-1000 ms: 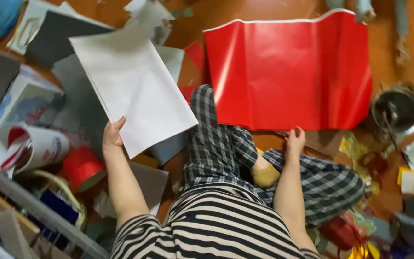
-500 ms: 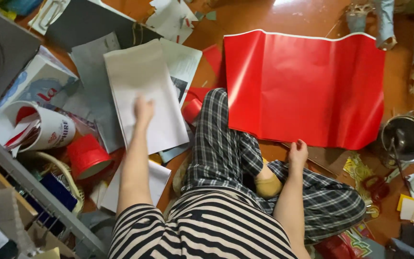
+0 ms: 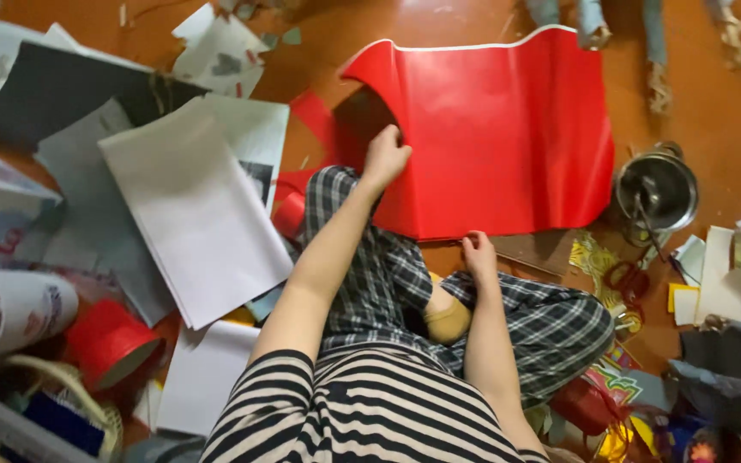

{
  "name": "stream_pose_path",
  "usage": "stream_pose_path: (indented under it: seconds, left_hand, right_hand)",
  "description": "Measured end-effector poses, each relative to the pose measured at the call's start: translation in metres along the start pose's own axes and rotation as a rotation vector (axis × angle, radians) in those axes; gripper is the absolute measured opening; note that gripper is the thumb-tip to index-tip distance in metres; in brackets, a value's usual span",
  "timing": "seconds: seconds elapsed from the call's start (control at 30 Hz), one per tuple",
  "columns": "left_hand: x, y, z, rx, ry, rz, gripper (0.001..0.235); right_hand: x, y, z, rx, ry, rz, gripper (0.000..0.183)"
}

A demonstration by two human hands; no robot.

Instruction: Folding and cutting sheets of paper into strips using scissors

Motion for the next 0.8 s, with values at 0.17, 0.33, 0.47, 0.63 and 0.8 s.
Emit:
stream_pose_path:
  seconds: [0.17,0.33,0.47,0.63,0.8]
  left_hand:
    - [0.094,-0.012,0.032,0.052,-0.107,-0.203,0.029]
    - [0.156,-0.033,0.007,0.105,-0.312,-0.503,0.044]
    - [0.129,-0.042,-0.050,0.112,-0.126,-0.244,0.043]
    - [0.149,-0.054,-0.136,-0.541,-0.182,-0.218,0.111]
    - [0.183,-0.077,-0.110,-0.627,-0.491,-0.486,0.092]
  right_hand:
    - [0.008,0.021,0.030,0.052,-0.022,0.026,0.025]
    - [-0.007,0.007,0.015,0.103,-0.033,-0.032,0.021]
    - [-0.002,-0.003,0.019,0.318,-0.057,-0.285,0.032]
    - [0.013,-0.024,-0.023,0.536,0.300,-0.450,0.039]
    - [0.013,-0.046,-0.082,0.592,0.476,-0.518,0.088]
Point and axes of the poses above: each hand's wrist, its own y-axis towards the middle knuckle, its own x-axis out of the palm, z = x × y, the point moved 7 cm from there along y, towards the middle knuckle, and after that the axes turned 5 degrees about -y, right-handed, at the moved point
